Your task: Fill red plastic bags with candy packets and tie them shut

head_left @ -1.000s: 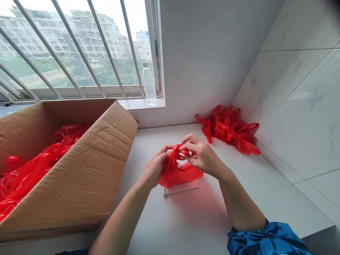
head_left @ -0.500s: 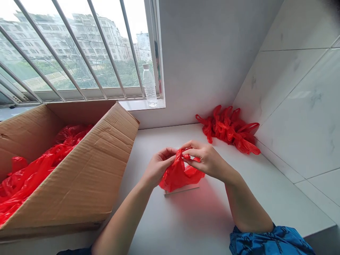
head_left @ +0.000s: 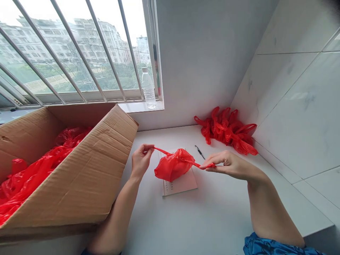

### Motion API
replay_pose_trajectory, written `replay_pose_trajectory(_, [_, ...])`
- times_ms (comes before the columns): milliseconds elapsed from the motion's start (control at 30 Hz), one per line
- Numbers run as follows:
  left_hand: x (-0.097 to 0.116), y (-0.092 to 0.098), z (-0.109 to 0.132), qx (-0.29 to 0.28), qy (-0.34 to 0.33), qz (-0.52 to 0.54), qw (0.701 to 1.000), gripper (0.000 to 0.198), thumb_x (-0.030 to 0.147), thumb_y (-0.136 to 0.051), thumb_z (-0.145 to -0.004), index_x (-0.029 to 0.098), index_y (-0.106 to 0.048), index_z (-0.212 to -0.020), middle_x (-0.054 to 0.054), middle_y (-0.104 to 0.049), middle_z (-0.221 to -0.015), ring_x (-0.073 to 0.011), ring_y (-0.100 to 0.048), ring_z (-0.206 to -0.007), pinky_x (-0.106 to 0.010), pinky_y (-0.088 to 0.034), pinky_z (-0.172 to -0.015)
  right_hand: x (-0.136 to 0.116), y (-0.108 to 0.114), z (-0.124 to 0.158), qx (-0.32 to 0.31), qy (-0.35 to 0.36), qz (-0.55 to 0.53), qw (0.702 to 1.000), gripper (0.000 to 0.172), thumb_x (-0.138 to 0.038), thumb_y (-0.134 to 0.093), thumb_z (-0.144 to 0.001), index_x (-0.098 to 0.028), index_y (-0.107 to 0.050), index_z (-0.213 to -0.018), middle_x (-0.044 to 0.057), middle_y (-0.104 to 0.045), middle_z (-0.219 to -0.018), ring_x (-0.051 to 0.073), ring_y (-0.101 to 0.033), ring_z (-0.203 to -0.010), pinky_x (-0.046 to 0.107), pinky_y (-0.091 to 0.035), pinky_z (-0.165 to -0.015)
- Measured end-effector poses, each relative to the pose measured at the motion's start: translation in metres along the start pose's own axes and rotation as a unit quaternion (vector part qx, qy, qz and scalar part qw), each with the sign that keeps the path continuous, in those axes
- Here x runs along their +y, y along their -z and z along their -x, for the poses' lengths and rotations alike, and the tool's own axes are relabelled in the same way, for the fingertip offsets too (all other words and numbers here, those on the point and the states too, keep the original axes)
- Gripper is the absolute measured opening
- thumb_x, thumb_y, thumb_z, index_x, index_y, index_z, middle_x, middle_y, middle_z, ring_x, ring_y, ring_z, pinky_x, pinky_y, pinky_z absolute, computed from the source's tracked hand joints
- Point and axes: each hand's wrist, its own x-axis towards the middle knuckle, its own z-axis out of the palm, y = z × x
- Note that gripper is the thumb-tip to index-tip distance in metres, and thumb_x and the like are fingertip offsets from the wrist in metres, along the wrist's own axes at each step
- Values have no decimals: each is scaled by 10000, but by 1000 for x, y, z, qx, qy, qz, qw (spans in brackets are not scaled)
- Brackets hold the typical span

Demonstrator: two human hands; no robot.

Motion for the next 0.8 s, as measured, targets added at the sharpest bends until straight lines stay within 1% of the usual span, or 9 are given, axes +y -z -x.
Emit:
replay_pose_trajectory(133, [-9,-4,13,-20,39,47,998,522,509,-636,-836,182,-572,-1238,-107,-665,-1136,-212,-666,-966,-375,-550,-874,22,9,-10,-60,-40,-66,995,577,-465,-701,-842,-296,-572,-1378,75,-666,-1251,243,-610,-1131,378,-517,-917])
replay_pose_trajectory(200, [-8,-3,26,-66,73,15,995,634,585,-554,-879,216,-453,-1385,-131,-583,-1318,-238,-635,-1095,-421,-530,-936,40,9,-15,-39,-70,-65,995,741,-457,-721,-817,-318,-427,-1483,90,-582,-1382,259,-567,-1222,400,-504,-970])
replay_pose_trajectory(267, [-3,0,44,-139,96,-50,984,604,629,-420,-933,236,-467,-1390,-129,-521,-1406,-265,-568,-1223,-465,-478,-1017,58,0,-21,2,-99,-14,995,819,-454,-738,-786,-335,-373,-1509,96,-466,-1497,291,-513,-1299,413,-497,-991])
replay_pose_trajectory(333, [5,0,62,-215,72,-119,967,576,631,-335,-960,253,-519,-1354,-115,-490,-1440,-285,-500,-1305,-495,-430,-1066,70,-18,-27,19,-103,48,993,912,-434,-753,-756,-351,-295,-1540,84,-306,-1599,321,-406,-1398,427,-475,-1026])
replay_pose_trajectory(400, [15,-3,78,-258,-8,-197,946,590,658,-428,-917,264,-530,-1344,-112,-475,-1449,-315,-471,-1319,-529,-408,-1079,74,-44,-35,20,-65,96,993,996,-427,-738,-761,-346,-168,-1574,70,-150,-1652,321,-265,-1477,457,-404,-1103])
replay_pose_trajectory(500, [24,-16,89,-261,-151,-291,908,593,622,-596,-846,253,-542,-1308,-116,-518,-1401,-325,-496,-1274,-573,-342,-1120,68,-83,-51,46,46,165,984,1045,-474,-710,-784,-308,-62,-1588,74,-82,-1661,298,-124,-1519,524,-190,-1209])
replay_pose_trajectory(600, [19,-30,85,-216,-215,-348,887,347,402,-477,-970,249,-551,-1274,-95,-537,-1397,-268,-502,-1286,-548,-280,-1165,66,-110,-67,93,119,198,968,1057,-485,-690,-801,-299,-9,-1587,74,-217,-1635,284,-143,-1518,568,-68,-1220])
replay_pose_trajectory(700, [4,-39,78,-203,-220,-388,872,383,315,-368,-1011,234,-492,-1365,-89,-491,-1470,-246,-425,-1382,-519,-269,-1181,77,-122,-78,126,123,213,961,1025,-501,-649,-834,-288,15,-1585,72,-307,-1604,274,-177,-1512,582,-79,-1218])
replay_pose_trajectory(800, [-13,-45,76,-225,-209,-410,859,481,365,-341,-1022,205,-383,-1473,-97,-410,-1543,-254,-346,-1445,-517,-276,-1183,92,-128,-84,131,97,229,960,945,-525,-592,-871,-246,-45,-1589,94,-264,-1619,271,-194,-1508,554,-168,-1216])
